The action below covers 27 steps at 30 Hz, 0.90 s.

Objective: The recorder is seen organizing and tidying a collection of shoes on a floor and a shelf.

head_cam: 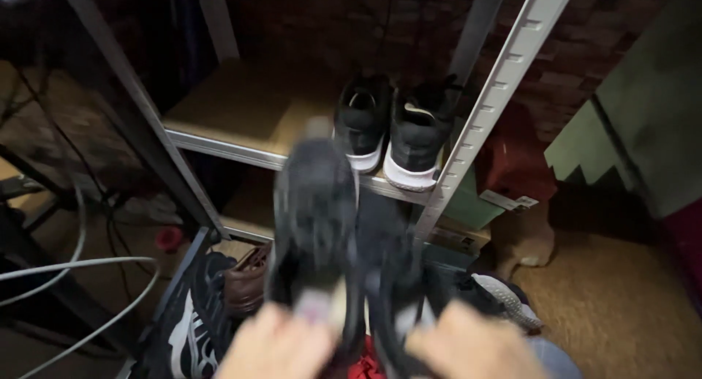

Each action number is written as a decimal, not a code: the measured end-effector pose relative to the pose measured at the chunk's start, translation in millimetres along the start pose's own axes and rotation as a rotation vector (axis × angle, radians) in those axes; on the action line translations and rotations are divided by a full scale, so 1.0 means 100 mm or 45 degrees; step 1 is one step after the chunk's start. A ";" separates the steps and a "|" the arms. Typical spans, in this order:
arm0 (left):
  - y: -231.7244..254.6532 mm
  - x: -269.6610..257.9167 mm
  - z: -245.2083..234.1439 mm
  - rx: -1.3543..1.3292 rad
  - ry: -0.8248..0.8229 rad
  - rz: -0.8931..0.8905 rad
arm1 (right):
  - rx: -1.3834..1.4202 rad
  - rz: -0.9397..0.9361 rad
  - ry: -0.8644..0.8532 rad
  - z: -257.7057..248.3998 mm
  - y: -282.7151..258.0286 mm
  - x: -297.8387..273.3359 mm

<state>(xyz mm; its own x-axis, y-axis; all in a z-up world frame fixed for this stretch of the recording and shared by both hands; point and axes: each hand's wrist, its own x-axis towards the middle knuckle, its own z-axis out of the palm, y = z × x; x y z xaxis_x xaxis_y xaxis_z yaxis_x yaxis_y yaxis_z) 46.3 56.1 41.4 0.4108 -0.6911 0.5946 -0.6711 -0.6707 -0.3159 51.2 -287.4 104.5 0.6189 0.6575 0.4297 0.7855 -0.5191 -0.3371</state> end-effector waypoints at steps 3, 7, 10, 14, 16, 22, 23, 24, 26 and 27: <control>-0.18 1.34 -1.37 -0.550 0.111 -0.681 | 0.019 -0.112 0.147 -0.83 -0.50 1.04; -0.89 1.87 -1.32 -0.555 0.295 -0.593 | -0.271 0.054 0.297 -1.11 -0.32 1.70; -1.44 2.14 -1.02 -0.522 0.326 -0.504 | -0.441 0.130 0.370 -1.25 -0.03 2.13; -1.97 2.44 -0.62 -0.499 0.230 -0.558 | -0.575 0.251 0.393 -1.37 0.42 2.57; -2.14 2.56 -0.39 -0.548 0.214 -0.601 | -0.594 0.294 0.399 -1.41 0.52 2.70; -2.32 2.74 0.24 -0.599 0.165 -0.716 | -0.671 0.375 0.247 -1.26 0.75 2.93; -2.32 2.73 0.35 -0.538 0.116 -0.764 | -0.675 0.363 0.187 -1.18 0.83 2.94; -2.28 2.72 0.40 -0.536 0.115 -0.770 | -0.672 0.360 0.184 -1.16 0.86 2.94; -2.20 2.68 0.49 -0.491 0.296 -0.690 | -0.698 0.287 0.260 -1.10 0.90 2.92; -2.15 2.63 0.40 -0.486 0.291 -0.697 | -0.690 0.283 0.257 -1.11 0.86 2.93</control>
<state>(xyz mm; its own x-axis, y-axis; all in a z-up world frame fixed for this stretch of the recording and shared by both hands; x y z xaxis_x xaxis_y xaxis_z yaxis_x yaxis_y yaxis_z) 323.7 8.0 235.8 0.6393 -0.1791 0.7478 -0.5917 -0.7357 0.3297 299.5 -200.0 294.3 0.7133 0.4132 0.5661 0.4928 -0.8700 0.0141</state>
